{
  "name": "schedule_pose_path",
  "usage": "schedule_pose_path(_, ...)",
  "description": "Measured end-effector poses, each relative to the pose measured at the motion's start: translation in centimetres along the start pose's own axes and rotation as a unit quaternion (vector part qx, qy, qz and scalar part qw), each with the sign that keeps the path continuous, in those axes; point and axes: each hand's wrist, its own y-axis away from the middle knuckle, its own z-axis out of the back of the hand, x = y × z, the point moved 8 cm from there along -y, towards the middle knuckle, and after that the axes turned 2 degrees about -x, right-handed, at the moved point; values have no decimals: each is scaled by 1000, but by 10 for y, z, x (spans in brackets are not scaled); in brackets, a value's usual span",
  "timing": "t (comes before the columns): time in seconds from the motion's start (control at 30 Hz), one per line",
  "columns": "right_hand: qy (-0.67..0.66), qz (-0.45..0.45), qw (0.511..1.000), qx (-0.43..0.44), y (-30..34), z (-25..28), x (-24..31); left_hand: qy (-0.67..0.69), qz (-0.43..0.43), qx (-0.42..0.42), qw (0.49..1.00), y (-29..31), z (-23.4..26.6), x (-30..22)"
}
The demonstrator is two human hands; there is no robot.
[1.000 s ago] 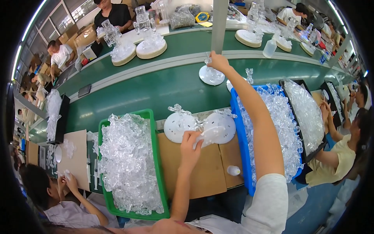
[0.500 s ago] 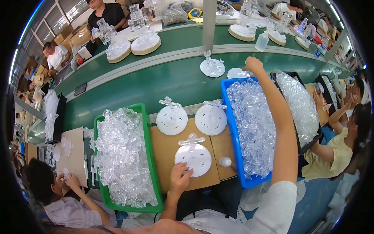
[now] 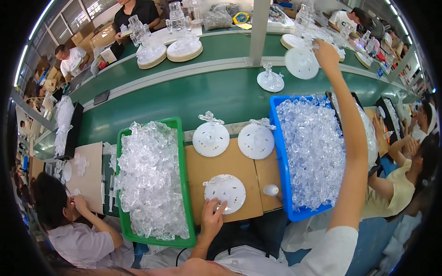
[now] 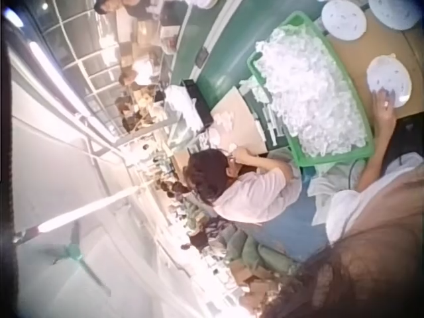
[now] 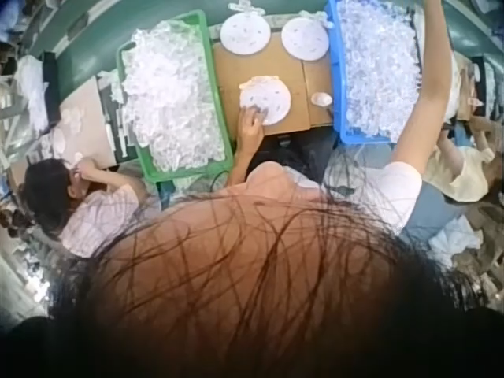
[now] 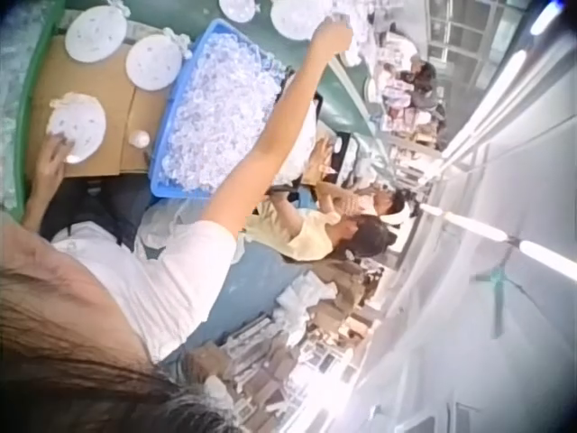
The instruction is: Gluing decorative plastic components onto circular white bases on an assembly line.
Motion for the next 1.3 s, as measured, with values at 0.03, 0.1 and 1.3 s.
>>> schedule_pose_path(0.03, -17, 20, 1000, -2, 1, 28, 20, -2, 8, -2, 1000, 3, 1, 0)
schedule_pose_path(0.1, -108, 72, 991, -7, 20, 84, 71, -3, 17, -6, 1000, 10, 0, 1)
schedule_pose_path(1.3, -305, 311, 861, 261, 269, 83, 473, -141, 70, 22, 987, 16, -24, -3)
